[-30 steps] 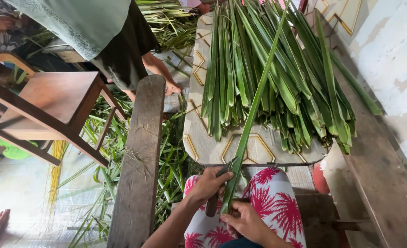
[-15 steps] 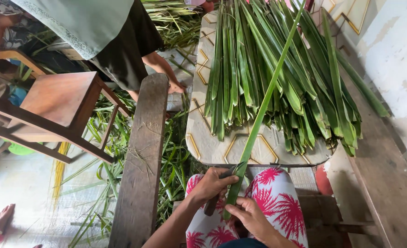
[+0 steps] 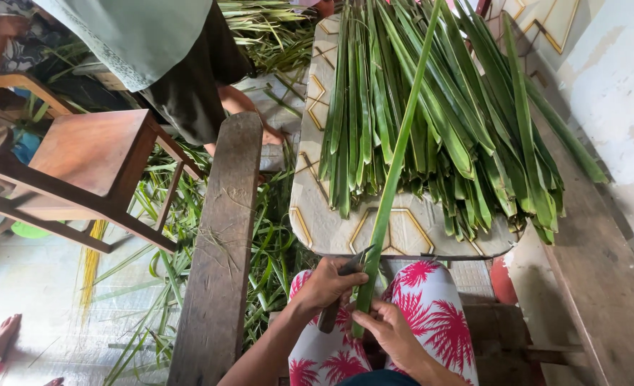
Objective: Stripping the leafy part from palm leaf midribs using a small knife
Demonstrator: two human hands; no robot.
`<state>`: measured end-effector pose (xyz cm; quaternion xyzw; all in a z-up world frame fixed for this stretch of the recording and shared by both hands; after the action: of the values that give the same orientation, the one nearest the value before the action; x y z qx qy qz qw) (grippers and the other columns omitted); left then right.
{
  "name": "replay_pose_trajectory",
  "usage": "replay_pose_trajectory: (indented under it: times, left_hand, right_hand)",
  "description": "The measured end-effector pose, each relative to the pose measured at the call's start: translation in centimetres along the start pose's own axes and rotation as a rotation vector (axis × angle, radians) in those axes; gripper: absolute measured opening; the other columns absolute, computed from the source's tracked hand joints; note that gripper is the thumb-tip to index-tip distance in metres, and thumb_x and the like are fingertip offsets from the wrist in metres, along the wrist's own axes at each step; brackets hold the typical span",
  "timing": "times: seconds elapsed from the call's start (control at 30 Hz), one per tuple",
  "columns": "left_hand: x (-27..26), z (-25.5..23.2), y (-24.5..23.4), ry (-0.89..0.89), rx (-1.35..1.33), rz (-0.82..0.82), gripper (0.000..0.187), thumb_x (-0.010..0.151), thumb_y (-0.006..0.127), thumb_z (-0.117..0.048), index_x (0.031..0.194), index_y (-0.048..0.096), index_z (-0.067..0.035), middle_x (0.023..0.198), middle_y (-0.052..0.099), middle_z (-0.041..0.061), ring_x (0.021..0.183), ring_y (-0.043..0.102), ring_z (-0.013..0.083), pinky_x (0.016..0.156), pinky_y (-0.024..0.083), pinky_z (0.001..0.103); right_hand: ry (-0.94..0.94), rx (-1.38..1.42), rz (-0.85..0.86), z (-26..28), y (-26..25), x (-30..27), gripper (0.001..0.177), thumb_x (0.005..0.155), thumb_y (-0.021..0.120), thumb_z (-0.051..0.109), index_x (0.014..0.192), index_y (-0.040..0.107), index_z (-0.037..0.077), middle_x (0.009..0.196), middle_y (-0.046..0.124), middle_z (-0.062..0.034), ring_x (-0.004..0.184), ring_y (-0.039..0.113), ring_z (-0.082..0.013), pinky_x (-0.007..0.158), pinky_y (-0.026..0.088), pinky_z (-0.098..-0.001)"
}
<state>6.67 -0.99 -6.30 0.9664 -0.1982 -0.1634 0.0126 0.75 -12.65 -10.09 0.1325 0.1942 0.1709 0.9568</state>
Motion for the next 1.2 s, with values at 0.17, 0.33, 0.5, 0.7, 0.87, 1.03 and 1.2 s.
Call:
replay_pose_trajectory:
  times: [0.17, 0.33, 0.5, 0.7, 0.87, 1.03, 1.2]
  left_hand:
    - [0.3, 0.6, 0.4, 0.004, -0.021, 0.013, 0.007, 0.09, 0.07, -0.008, 0.088, 0.067, -0.002, 0.053, 0.055, 0.002, 0.038, 0.045, 0.0086, 0.039, 0.04, 0.021]
    - [-0.1, 0.1, 0.2, -0.042, -0.026, 0.03, 0.014, 0.09, 0.07, -0.013, 0.094, 0.065, -0.001, 0.051, 0.053, 0.002, 0.038, 0.045, 0.0093, 0.039, 0.041, 0.021]
    - [-0.7, -1.3, -0.4, -0.036, -0.102, 0.002, 0.022, 0.097, 0.061, -0.023, 0.091, 0.066, -0.002, 0.055, 0.052, 0.0, 0.042, 0.045, 0.0094, 0.044, 0.041, 0.023]
    - [0.4, -0.1, -4.4, 0.027, -0.457, -0.221, 0.031, 0.097, 0.058, -0.026, 0.109, 0.067, 0.001, 0.076, 0.067, 0.009, 0.043, 0.049, 0.0079, 0.037, 0.046, 0.023]
    - [0.9, 0.0, -7.0, 0.065, -0.545, -0.316, 0.032, 0.092, 0.067, -0.022, 0.104, 0.065, 0.007, 0.075, 0.063, 0.023, 0.035, 0.043, 0.0141, 0.03, 0.042, 0.031]
    - [0.8, -0.2, -10.4, 0.115, -0.614, -0.351, 0.027, 0.091, 0.063, -0.016, 0.104, 0.063, 0.008, 0.071, 0.062, 0.021, 0.035, 0.041, 0.0125, 0.031, 0.042, 0.031]
    - [3.1, 3.6, -14.6, 0.113, -0.641, -0.417, 0.019, 0.091, 0.062, -0.012, 0.098, 0.062, 0.006, 0.069, 0.061, 0.019, 0.034, 0.042, 0.0127, 0.031, 0.041, 0.031]
  right_hand:
    - [-0.025, -0.022, -0.078, 0.2, -0.6, 0.2, 0.02, 0.088, 0.068, 0.016, 0.085, 0.075, -0.003, 0.075, 0.071, -0.0107, 0.069, 0.058, -0.0186, 0.072, 0.047, -0.0308]
    - [-0.063, 0.055, -0.066, 0.1, -0.6, 0.3, 0.019, 0.088, 0.066, 0.01, 0.092, 0.077, -0.004, 0.086, 0.076, -0.0121, 0.081, 0.066, -0.0192, 0.079, 0.053, -0.0311]
    - [-0.096, 0.018, 0.008, 0.9, -0.6, 0.3, 0.022, 0.089, 0.062, 0.013, 0.088, 0.074, -0.006, 0.069, 0.074, -0.0165, 0.06, 0.068, -0.024, 0.066, 0.059, -0.0347]
    - [-0.165, 0.055, 0.101, 2.8, -1.5, 1.6, 0.023, 0.098, 0.048, 0.01, 0.099, 0.062, -0.008, 0.072, 0.065, -0.0178, 0.052, 0.063, -0.0232, 0.039, 0.056, -0.0303]
    - [-0.398, -0.141, -0.004, 11.2, -0.5, 4.5, 0.033, 0.101, 0.048, 0.02, 0.099, 0.062, -0.01, 0.056, 0.056, -0.0097, 0.034, 0.051, -0.0131, 0.024, 0.042, -0.023]
    - [-0.548, -0.236, -0.062, 18.9, 2.5, 12.3, 0.035, 0.104, 0.046, 0.024, 0.111, 0.058, -0.008, 0.053, 0.053, -0.0062, 0.03, 0.045, -0.0093, 0.024, 0.036, -0.0195]
    - [-0.562, -0.152, -0.178, 23.2, 5.0, 22.4, 0.028, 0.1, 0.047, 0.011, 0.114, 0.055, -0.012, 0.048, 0.053, -0.0082, 0.025, 0.042, -0.0102, 0.018, 0.031, -0.022]
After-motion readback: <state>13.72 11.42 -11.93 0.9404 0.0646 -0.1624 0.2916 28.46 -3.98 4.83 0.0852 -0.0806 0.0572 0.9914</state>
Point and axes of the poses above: each hand's wrist, its own x-axis towards the middle knuckle, its own y-axis out of the palm, z = x × y, the point moved 7 cm from there along x, towards the middle knuckle
